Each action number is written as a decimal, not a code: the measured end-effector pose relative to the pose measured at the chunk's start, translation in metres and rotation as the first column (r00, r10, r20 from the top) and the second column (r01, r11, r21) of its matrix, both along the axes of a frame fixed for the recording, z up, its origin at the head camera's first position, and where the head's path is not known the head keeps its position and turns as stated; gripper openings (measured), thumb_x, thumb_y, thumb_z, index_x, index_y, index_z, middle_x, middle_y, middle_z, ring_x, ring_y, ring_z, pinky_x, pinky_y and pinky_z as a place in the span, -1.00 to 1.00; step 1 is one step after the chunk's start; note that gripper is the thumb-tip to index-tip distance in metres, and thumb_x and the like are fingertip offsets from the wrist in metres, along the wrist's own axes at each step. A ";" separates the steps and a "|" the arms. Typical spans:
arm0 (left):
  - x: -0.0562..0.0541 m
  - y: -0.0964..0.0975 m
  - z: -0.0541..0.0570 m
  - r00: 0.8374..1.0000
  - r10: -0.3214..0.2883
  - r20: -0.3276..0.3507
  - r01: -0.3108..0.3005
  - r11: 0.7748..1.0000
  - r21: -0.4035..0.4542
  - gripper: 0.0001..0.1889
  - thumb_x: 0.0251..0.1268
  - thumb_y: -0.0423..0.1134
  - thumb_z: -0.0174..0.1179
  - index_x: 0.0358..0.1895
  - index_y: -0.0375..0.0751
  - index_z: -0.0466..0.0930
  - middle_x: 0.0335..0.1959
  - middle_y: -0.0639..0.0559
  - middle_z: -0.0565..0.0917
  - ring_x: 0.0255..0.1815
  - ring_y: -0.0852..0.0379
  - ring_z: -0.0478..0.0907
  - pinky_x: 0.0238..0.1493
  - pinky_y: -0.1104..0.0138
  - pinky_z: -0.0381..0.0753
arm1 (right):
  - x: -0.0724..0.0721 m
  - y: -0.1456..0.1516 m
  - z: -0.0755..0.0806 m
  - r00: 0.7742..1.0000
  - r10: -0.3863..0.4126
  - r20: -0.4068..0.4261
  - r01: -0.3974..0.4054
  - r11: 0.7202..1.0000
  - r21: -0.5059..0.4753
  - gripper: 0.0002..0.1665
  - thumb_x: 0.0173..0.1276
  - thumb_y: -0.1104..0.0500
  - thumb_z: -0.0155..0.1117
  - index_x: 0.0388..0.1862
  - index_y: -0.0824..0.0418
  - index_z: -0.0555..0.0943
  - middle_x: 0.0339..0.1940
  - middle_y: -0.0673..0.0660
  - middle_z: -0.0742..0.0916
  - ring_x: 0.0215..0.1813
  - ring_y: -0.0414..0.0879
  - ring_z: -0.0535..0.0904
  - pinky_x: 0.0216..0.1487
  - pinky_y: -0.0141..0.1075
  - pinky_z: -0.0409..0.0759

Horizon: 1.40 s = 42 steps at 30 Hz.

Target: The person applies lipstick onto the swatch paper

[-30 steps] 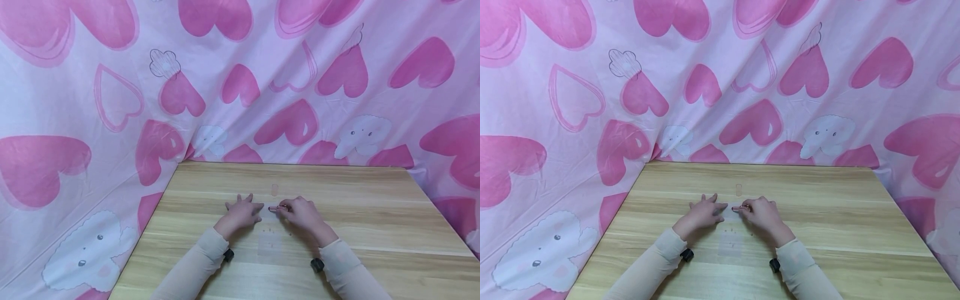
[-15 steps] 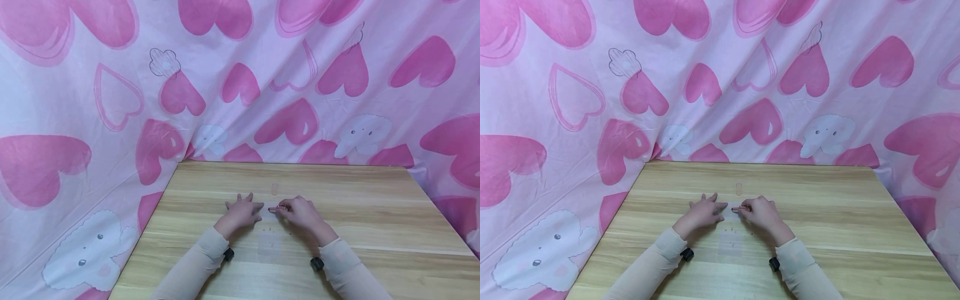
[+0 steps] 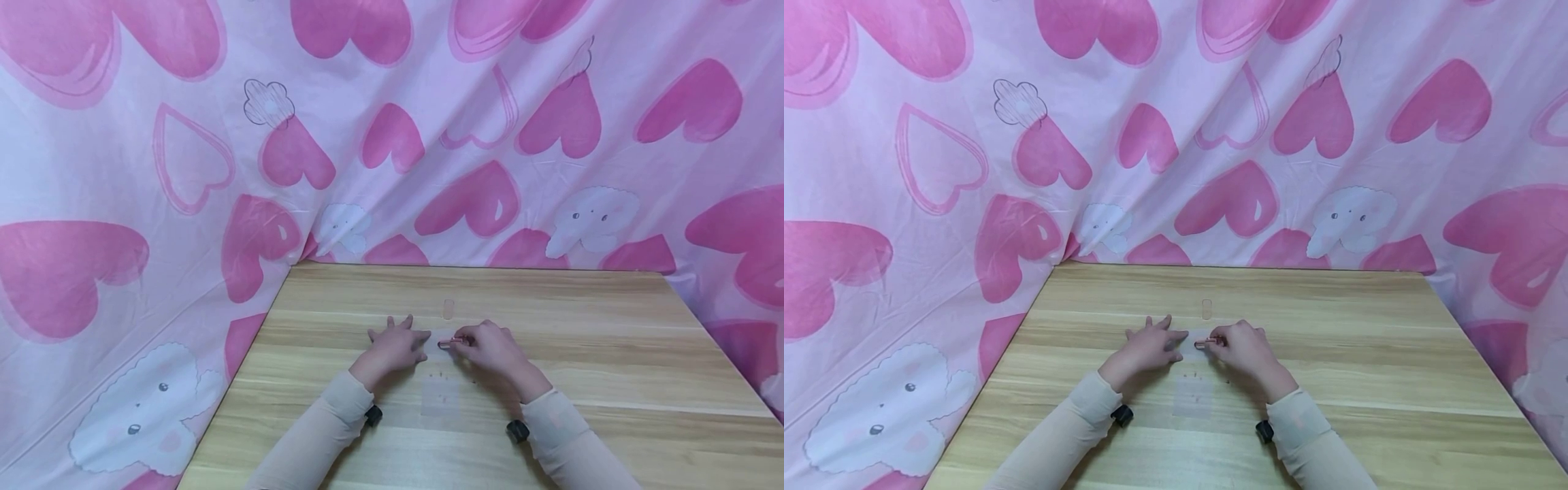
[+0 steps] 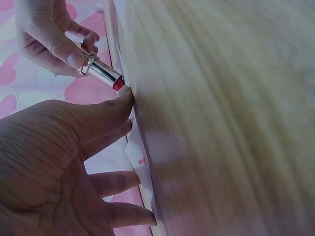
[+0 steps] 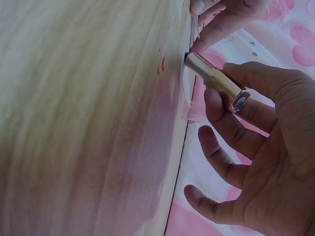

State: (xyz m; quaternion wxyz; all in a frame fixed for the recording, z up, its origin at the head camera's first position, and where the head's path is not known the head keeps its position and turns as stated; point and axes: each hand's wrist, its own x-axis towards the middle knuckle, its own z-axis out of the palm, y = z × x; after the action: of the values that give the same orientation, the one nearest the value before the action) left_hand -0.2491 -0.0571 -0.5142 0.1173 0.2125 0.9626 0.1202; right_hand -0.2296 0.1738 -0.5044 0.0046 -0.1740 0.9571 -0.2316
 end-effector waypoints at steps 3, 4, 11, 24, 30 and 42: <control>0.000 0.000 -0.001 1.000 -0.001 -0.005 0.001 1.000 -0.005 -0.46 0.36 0.15 0.24 0.40 0.35 0.46 0.58 -0.11 0.18 0.46 -0.58 0.05 0.11 -0.64 0.01 | 0.001 0.000 -0.001 1.000 0.003 -0.014 -0.003 1.000 0.005 -0.87 0.36 -0.05 0.40 -0.22 -0.07 0.78 -0.59 -0.23 0.58 -0.49 -0.24 0.42 -0.43 -0.27 0.41; 0.000 0.000 -0.001 1.000 -0.001 -0.004 0.001 1.000 -0.005 -0.46 0.36 0.15 0.24 0.40 0.35 0.47 0.58 -0.11 0.19 0.46 -0.58 0.05 0.11 -0.64 0.01 | 0.001 -0.001 -0.001 1.000 0.005 -0.018 -0.005 1.000 0.005 -0.86 0.36 -0.07 0.40 -0.23 -0.08 0.78 -0.60 -0.23 0.57 -0.50 -0.24 0.42 -0.43 -0.27 0.41; 0.000 0.000 -0.001 1.000 0.006 -0.002 -0.006 1.000 0.003 -0.46 0.35 0.15 0.25 0.39 0.34 0.48 0.57 -0.12 0.20 0.46 -0.59 0.05 0.11 -0.64 0.01 | 0.001 0.001 -0.002 1.000 0.009 -0.014 -0.009 1.000 0.005 -0.88 0.36 -0.08 0.40 -0.26 -0.11 0.77 -0.62 -0.23 0.57 -0.52 -0.25 0.42 -0.46 -0.27 0.37; -0.003 0.001 -0.002 1.000 0.016 0.001 -0.016 1.000 0.002 -0.47 0.34 0.15 0.26 0.37 0.36 0.50 0.57 -0.11 0.21 0.47 -0.59 0.04 0.11 -0.64 0.02 | 0.001 0.001 -0.001 0.999 0.029 -0.021 -0.029 0.999 0.014 -0.87 0.35 -0.05 0.41 -0.23 -0.06 0.77 -0.56 -0.23 0.59 -0.46 -0.23 0.43 -0.45 -0.25 0.38; -0.003 0.001 -0.002 1.000 0.013 0.000 -0.013 1.000 -0.002 -0.47 0.35 0.15 0.26 0.38 0.35 0.49 0.57 -0.11 0.20 0.47 -0.59 0.03 0.11 -0.64 0.02 | 0.002 0.001 -0.001 1.000 0.029 -0.005 -0.029 1.000 0.012 -0.90 0.35 -0.04 0.40 -0.25 -0.09 0.77 -0.58 -0.23 0.58 -0.49 -0.25 0.43 -0.45 -0.27 0.39; -0.001 0.002 0.000 1.000 0.018 0.007 -0.018 1.000 0.003 -0.47 0.34 0.14 0.26 0.38 0.33 0.49 0.57 -0.12 0.19 0.47 -0.59 0.03 0.12 -0.64 0.00 | 0.005 0.001 0.003 0.999 0.034 0.017 -0.034 0.999 0.015 -0.89 0.33 -0.03 0.41 -0.25 -0.07 0.77 -0.55 -0.24 0.59 -0.44 -0.23 0.43 -0.42 -0.26 0.40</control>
State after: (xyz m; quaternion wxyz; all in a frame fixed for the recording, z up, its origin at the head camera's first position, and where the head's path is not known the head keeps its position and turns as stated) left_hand -0.2502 -0.0555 -0.5140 0.1192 0.2034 0.9639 0.1236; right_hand -0.2246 0.1746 -0.5009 0.0178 -0.1882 0.9556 -0.2258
